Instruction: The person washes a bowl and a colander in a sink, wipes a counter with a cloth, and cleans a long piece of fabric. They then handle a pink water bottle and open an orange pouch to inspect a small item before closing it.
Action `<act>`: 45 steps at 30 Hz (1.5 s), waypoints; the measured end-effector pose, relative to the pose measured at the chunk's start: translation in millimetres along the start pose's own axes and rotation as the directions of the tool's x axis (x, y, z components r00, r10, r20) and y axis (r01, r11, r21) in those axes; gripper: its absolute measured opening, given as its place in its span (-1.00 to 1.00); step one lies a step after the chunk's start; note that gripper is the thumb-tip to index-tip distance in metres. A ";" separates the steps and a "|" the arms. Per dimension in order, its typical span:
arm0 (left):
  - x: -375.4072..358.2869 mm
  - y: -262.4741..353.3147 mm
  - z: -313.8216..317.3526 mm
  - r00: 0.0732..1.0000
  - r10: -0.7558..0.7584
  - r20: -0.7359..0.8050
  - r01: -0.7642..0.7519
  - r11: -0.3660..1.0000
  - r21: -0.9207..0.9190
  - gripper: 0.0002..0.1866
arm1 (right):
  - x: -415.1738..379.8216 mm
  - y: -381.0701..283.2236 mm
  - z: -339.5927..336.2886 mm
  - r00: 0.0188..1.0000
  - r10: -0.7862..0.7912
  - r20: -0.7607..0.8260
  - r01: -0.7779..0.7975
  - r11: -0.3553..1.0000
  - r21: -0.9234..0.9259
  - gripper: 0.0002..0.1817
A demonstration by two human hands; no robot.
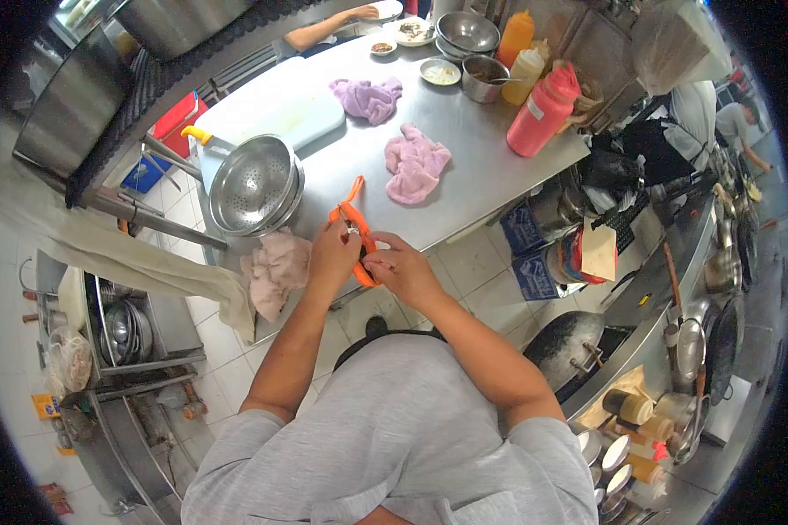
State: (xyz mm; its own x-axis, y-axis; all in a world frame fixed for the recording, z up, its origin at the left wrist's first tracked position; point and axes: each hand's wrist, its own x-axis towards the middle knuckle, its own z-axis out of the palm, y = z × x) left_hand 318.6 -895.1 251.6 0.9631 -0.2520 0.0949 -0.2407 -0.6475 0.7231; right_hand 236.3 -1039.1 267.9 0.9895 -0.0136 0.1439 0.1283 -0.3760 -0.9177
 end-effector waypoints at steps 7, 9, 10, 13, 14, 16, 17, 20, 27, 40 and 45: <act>1.3 -9.9 1.4 0.999 0.033 -0.024 -0.030 0.991 0.130 -0.78 | -6.7 9.1 4.6 0.995 0.010 -0.102 -0.017 0.997 -0.074 -0.87; 4.9 -5.6 -1.5 1.000 -0.006 0.028 0.000 0.979 0.205 -0.80 | -7.0 2.7 7.1 0.996 -0.023 -0.089 0.018 0.998 -0.065 -0.87; 5.1 -2.3 -3.9 0.998 -0.031 0.053 0.017 0.970 0.242 -0.80 | -8.1 1.0 9.2 0.996 -0.039 -0.079 0.034 0.998 -0.059 -0.87; 7.8 9.7 -10.6 0.989 -0.118 0.084 0.102 0.978 0.181 -0.77 | -6.7 2.1 10.9 0.990 0.033 -0.136 -0.027 0.999 0.045 -0.87; 6.9 9.1 -10.5 0.994 -0.094 0.064 0.083 0.985 0.154 -0.75 | -6.8 0.7 8.3 0.987 0.085 -0.138 -0.067 0.990 0.127 -0.88; 3.8 6.2 -9.0 0.999 -0.043 0.023 0.040 0.994 0.097 -0.72 | -5.6 -12.0 -4.7 0.974 0.186 -0.130 -0.142 0.948 0.286 -0.90; 3.0 3.9 -8.2 0.999 -0.041 0.023 0.039 0.996 0.082 -0.68 | -6.9 -21.0 -11.2 0.974 0.205 -0.099 -0.158 0.923 0.352 -0.91; 3.1 -7.9 -2.2 0.999 -0.033 0.008 0.032 0.999 0.044 -0.57 | -21.1 -73.9 -31.6 0.987 0.157 -0.021 -0.122 0.839 0.530 -0.91; -1.6 1.6 1.6 0.997 -0.047 0.062 0.052 0.995 -0.084 -0.47 | -52.5 -209.9 -78.5 0.629 -0.687 0.365 -0.014 0.459 0.888 -0.92; -23.2 36.8 6.0 0.952 -0.063 0.301 0.149 0.950 -0.275 -0.61 | -46.3 -53.2 -26.8 0.948 0.317 0.029 -0.306 0.934 -0.184 -0.22; -35.4 64.8 32.0 0.957 0.132 0.260 -0.011 0.907 -0.420 -0.50 | -65.0 -23.6 -38.2 0.884 0.373 -0.281 -0.424 0.893 -0.148 -0.33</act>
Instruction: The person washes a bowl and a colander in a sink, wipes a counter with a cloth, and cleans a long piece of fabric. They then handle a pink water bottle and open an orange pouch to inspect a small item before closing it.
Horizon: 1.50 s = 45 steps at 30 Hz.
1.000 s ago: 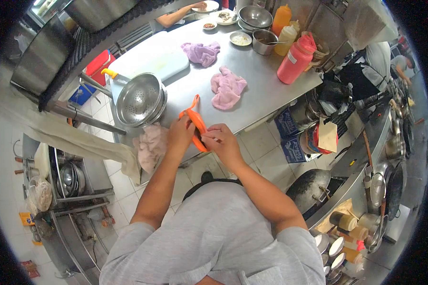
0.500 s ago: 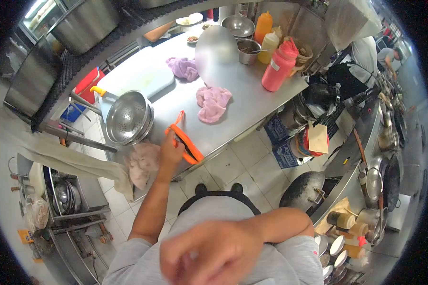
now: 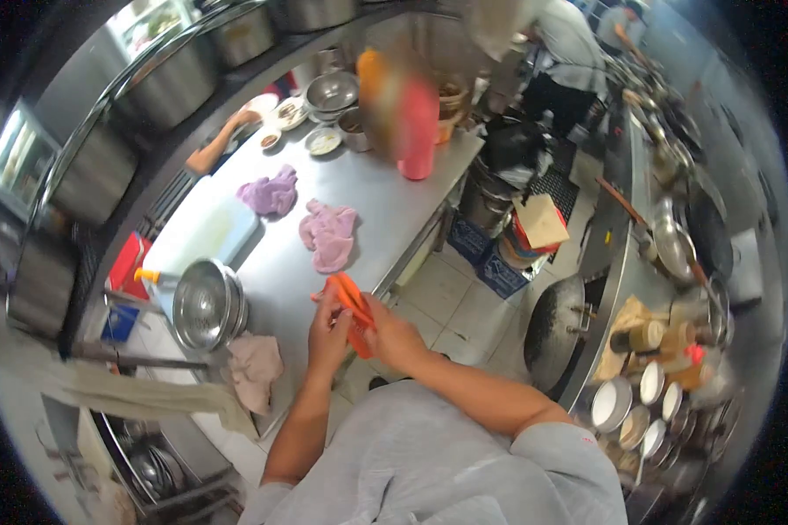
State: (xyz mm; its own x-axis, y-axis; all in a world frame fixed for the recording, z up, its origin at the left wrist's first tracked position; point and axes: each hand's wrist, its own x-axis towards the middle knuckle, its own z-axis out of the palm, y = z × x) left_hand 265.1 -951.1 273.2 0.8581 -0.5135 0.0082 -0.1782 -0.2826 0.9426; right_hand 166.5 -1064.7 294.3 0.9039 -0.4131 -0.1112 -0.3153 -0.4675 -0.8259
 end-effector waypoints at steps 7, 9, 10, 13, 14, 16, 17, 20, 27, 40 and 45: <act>4.6 -34.9 21.2 0.850 -0.282 0.445 0.527 0.471 -0.708 -0.40 | -39.8 28.8 -25.8 0.978 -0.004 -0.208 0.101 0.886 0.454 -0.39; 3.7 -35.5 27.2 0.746 -0.199 0.635 0.662 0.324 -0.676 -0.39 | -57.4 30.3 -35.2 0.997 0.038 -0.069 0.001 0.870 0.493 -0.38; 5.3 -43.1 30.0 0.726 -0.210 0.654 0.678 0.372 -0.634 -0.39 | -63.8 35.3 -37.6 0.999 0.048 0.007 -0.045 0.859 0.510 -0.37; 10.2 -61.4 45.6 0.623 -0.222 0.750 0.744 0.463 -0.481 -0.40 | -52.8 95.7 -7.2 0.953 0.274 0.127 -0.220 0.342 0.914 -0.35; 11.0 -57.5 52.6 0.543 -0.217 0.811 0.785 0.473 -0.399 -0.40 | -48.1 110.5 -6.9 0.924 0.324 0.206 -0.248 0.096 0.964 -0.33; 12.4 -52.5 67.0 0.435 -0.281 0.855 0.824 0.509 -0.251 -0.40 | -43.6 132.9 -13.7 0.910 0.246 0.334 -0.309 -0.136 0.941 -0.31; 11.3 -54.2 76.6 0.416 -0.341 0.843 0.826 0.529 -0.193 -0.40 | -38.9 145.0 -13.9 0.910 0.243 0.336 -0.300 -0.175 0.938 -0.32; 15.1 -65.0 100.9 0.319 -0.458 0.830 0.862 0.504 -0.053 -0.44 | -24.7 176.4 -15.8 0.902 0.305 0.306 -0.226 -0.270 0.936 -0.50; 18.6 -117.0 145.5 0.317 -0.552 0.771 0.922 0.369 -0.115 -0.49 | -12.3 246.0 -18.3 0.888 0.428 0.165 -0.123 -0.125 0.984 -0.75; 75.7 -197.5 213.4 0.558 -0.206 0.804 0.830 0.130 -0.543 -0.48 | -53.8 286.8 33.2 0.920 0.195 0.340 -0.307 -0.178 0.935 -0.62; 68.7 -194.5 246.3 0.612 -0.635 0.471 0.754 0.291 -0.588 -0.42 | -11.6 309.2 8.0 0.844 0.485 0.230 -0.224 -0.072 0.972 -0.42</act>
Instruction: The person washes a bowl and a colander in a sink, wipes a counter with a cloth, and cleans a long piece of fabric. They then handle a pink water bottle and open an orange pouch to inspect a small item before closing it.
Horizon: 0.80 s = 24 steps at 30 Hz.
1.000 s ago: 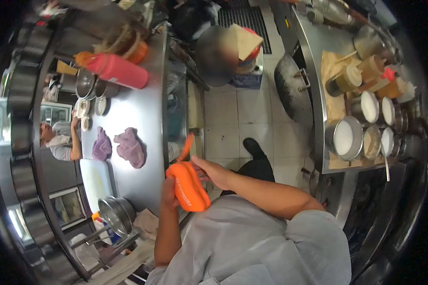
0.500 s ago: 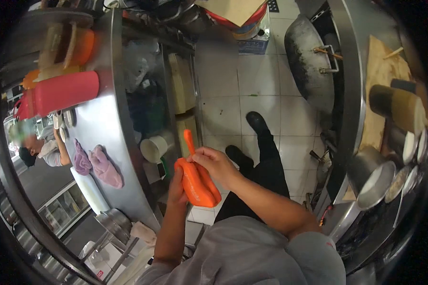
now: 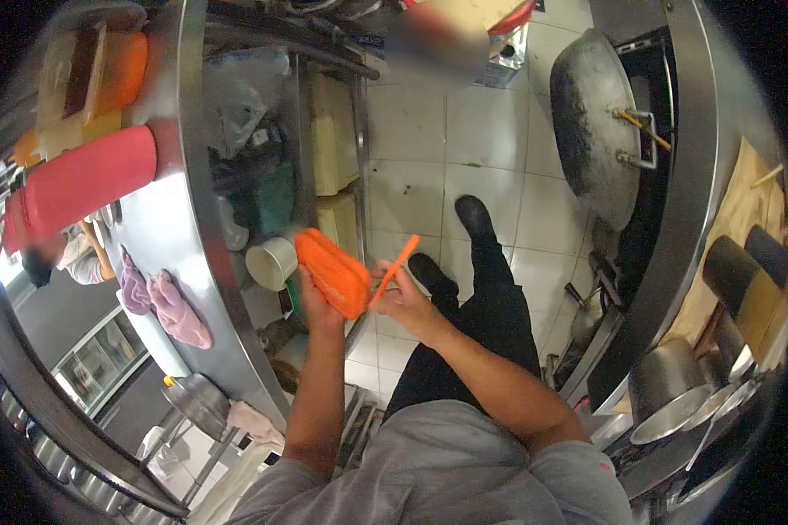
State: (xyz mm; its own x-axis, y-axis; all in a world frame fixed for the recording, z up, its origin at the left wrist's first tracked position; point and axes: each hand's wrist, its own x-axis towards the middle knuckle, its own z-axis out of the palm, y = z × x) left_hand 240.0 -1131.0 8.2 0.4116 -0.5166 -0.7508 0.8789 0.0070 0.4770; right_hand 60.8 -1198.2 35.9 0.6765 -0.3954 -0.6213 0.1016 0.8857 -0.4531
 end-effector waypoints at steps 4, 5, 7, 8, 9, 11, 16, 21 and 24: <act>2.0 -5.8 -1.7 0.995 0.090 -0.044 -0.084 0.990 0.110 -0.36 | 40.7 -4.3 11.8 0.995 -0.050 -0.092 -0.003 0.866 -0.500 -0.43; -6.0 -3.5 -0.8 0.991 0.084 -0.102 -0.073 0.992 0.106 -0.34 | 54.1 -6.3 14.7 0.992 0.000 -0.127 -0.069 0.841 -0.537 -0.43; -31.1 6.4 17.5 0.976 0.077 -0.202 -0.059 0.994 0.093 -0.32 | 89.7 -2.1 22.3 0.997 -0.074 -0.030 0.044 0.822 -0.568 -0.43; -44.1 4.9 5.9 0.971 0.062 -0.232 -0.014 0.979 0.202 -0.31 | 108.8 -2.6 28.7 0.993 -0.114 0.019 0.104 0.808 -0.580 -0.43; -62.2 1.1 -15.1 0.963 0.049 -0.267 0.037 0.951 0.308 -0.30 | 128.0 -6.6 42.3 0.993 -0.100 0.062 0.117 0.781 -0.614 -0.43; -102.1 -5.5 -52.9 0.973 -0.006 -0.233 0.118 0.873 0.473 -0.28 | 173.5 -10.9 75.3 0.990 -0.057 0.128 0.127 0.751 -0.648 -0.41; -189.0 -12.8 -112.6 0.925 -0.074 -0.372 0.253 0.852 0.459 -0.30 | 238.6 30.1 115.3 0.931 -0.349 -0.107 0.101 0.530 -0.842 -0.40; -243.2 -6.2 -153.2 0.925 -0.111 -0.364 0.290 0.826 0.484 -0.47 | 198.3 58.8 -16.1 0.941 -0.113 0.320 0.293 -0.204 -0.934 -0.49; -248.3 27.9 -141.7 0.948 -0.067 -0.311 0.255 0.742 0.619 -0.62 | 111.6 45.1 -93.6 0.994 -0.067 -0.082 -0.088 -0.088 -0.992 -0.63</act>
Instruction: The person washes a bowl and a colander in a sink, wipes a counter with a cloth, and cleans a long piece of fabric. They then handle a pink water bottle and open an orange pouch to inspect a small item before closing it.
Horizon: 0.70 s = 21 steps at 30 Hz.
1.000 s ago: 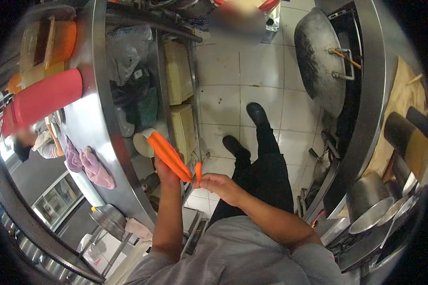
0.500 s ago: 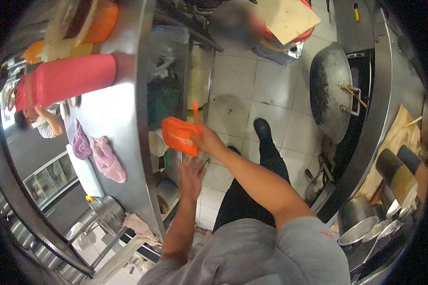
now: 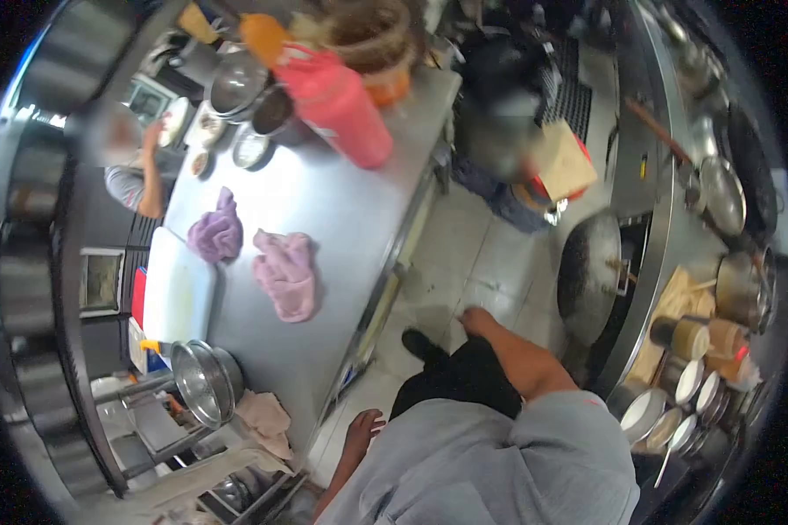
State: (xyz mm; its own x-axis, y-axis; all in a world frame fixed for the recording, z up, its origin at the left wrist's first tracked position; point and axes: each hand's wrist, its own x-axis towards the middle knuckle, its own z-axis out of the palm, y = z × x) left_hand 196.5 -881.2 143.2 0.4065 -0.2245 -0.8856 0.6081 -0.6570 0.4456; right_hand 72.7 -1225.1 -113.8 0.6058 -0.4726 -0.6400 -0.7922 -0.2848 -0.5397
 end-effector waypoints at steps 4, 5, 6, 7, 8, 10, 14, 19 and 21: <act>-4.4 41.0 -26.4 0.975 0.197 0.105 -0.193 0.980 -0.042 -0.65 | -74.7 16.8 -70.9 0.992 0.123 0.019 -0.124 0.980 0.156 -0.75; -10.7 55.5 -32.4 0.955 0.260 0.140 -0.262 0.965 -0.009 -0.65 | -71.0 10.1 -81.7 0.995 0.092 -0.034 -0.079 0.959 0.271 -0.75; -16.6 70.2 -38.3 0.931 0.320 0.174 -0.329 0.944 0.023 -0.66 | -64.6 -2.2 -96.7 0.994 0.066 -0.088 -0.027 0.924 0.382 -0.74; -22.9 83.7 -43.5 0.902 0.380 0.206 -0.398 0.916 0.054 -0.66 | -55.2 -18.2 -114.6 0.989 0.039 -0.144 0.036 0.874 0.485 -0.73; -29.6 94.6 -47.7 0.869 0.452 0.201 -0.464 0.885 0.018 -0.66 | -50.4 -51.3 -140.9 0.975 -0.049 -0.218 0.141 0.893 0.428 -0.70; -31.1 109.2 -58.1 0.859 0.496 0.126 -0.504 0.863 0.033 -0.66 | -21.7 -119.6 -189.1 0.860 -0.292 -0.418 0.412 0.881 0.233 -0.59; -59.2 157.9 -51.1 0.803 0.585 -0.111 -0.553 0.802 0.227 -0.68 | -18.7 -289.8 -286.0 0.642 -0.474 -0.603 0.739 0.593 0.321 -0.05; -56.5 184.5 -11.7 0.707 0.679 -0.197 -0.638 0.732 0.238 -0.71 | -6.1 -389.9 -342.6 0.431 -0.614 -0.662 0.883 0.437 0.169 0.27; -60.0 206.3 7.5 0.683 0.708 -0.181 -0.641 0.699 0.317 -0.72 | 44.7 -385.1 -337.1 0.276 -0.655 -0.704 0.905 0.425 -0.040 0.25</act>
State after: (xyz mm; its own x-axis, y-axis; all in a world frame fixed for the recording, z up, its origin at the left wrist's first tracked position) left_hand 292.4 -1008.7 287.3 0.8312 -0.4881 -0.2660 -0.0514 -0.5439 0.8376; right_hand 380.3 -1417.8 249.8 0.6346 -0.5310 0.5615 0.2087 -0.5819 -0.7860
